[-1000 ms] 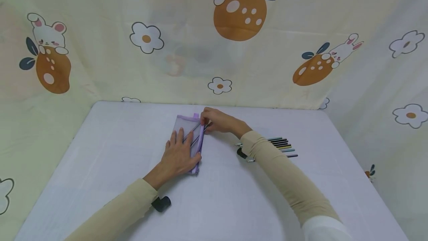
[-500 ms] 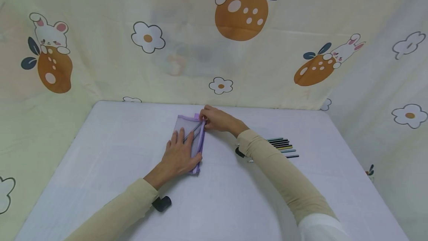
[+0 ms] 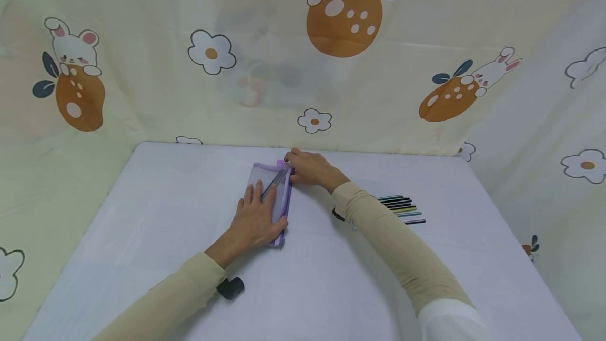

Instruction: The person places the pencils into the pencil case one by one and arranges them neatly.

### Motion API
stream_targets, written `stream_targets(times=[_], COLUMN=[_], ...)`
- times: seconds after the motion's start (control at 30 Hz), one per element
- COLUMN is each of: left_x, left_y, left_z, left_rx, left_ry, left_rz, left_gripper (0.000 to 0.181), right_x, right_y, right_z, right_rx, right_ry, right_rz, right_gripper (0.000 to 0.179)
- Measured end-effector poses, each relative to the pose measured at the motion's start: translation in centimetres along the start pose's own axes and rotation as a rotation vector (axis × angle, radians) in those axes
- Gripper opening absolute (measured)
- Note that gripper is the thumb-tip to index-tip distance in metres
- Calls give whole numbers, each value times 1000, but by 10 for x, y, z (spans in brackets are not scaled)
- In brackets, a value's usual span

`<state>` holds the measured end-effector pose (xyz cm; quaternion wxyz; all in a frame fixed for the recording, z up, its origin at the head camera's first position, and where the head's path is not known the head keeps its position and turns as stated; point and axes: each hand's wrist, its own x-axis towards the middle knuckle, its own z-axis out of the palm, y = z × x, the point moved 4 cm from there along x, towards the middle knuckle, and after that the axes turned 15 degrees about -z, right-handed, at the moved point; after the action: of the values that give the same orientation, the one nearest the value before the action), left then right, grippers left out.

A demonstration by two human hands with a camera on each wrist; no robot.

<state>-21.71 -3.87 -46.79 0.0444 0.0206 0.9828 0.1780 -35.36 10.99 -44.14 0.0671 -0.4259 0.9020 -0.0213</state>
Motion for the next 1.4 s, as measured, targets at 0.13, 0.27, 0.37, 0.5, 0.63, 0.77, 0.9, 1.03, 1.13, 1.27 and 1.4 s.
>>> stream_targets(times=[0.13,0.27,0.37,0.5,0.63,0.77,0.9,1.03,1.13,1.27,1.4], left_x=[1,1,0,1,0,0,0,1,-1,-3,-5], left_y=[0,1,2,1,1,0,0,-2,-3,-3,-3], left_z=[0,-1,-2,-2,-2,-4,-3,-2,-2,-4,-5], left_rx=[-6,-15,-13,-8,-11,-3,-1,-8,-16,-36,-44], left_ry=[6,25,30,26,17,7,-2,-9,-9,-16,-10], left_rz=[0,4,-2,-11,-14,-10,-5,-2,3,10,19], left_gripper=[82,82,82,82,82,83,83,84,84,85,84], right_x=[-4,-12,-20,-33,-47,-61,-74,-88,-99,-117,-135], right_y=[4,10,13,16,20,23,26,28,31,39,48], right_z=[-2,-3,-5,-10,-14,-16,-17,-18,-19,-16,-11], right_rx=[72,148,208,277,329,395,459,492,505,521,541], right_ry=[20,39,40,50,69,76,67,48,37,22,17], right_rz=[6,-18,-29,-72,-156,-213,-225,-205,-179,-142,-117], right_gripper=[50,53,56,51,39,34,33,32,32,31,28])
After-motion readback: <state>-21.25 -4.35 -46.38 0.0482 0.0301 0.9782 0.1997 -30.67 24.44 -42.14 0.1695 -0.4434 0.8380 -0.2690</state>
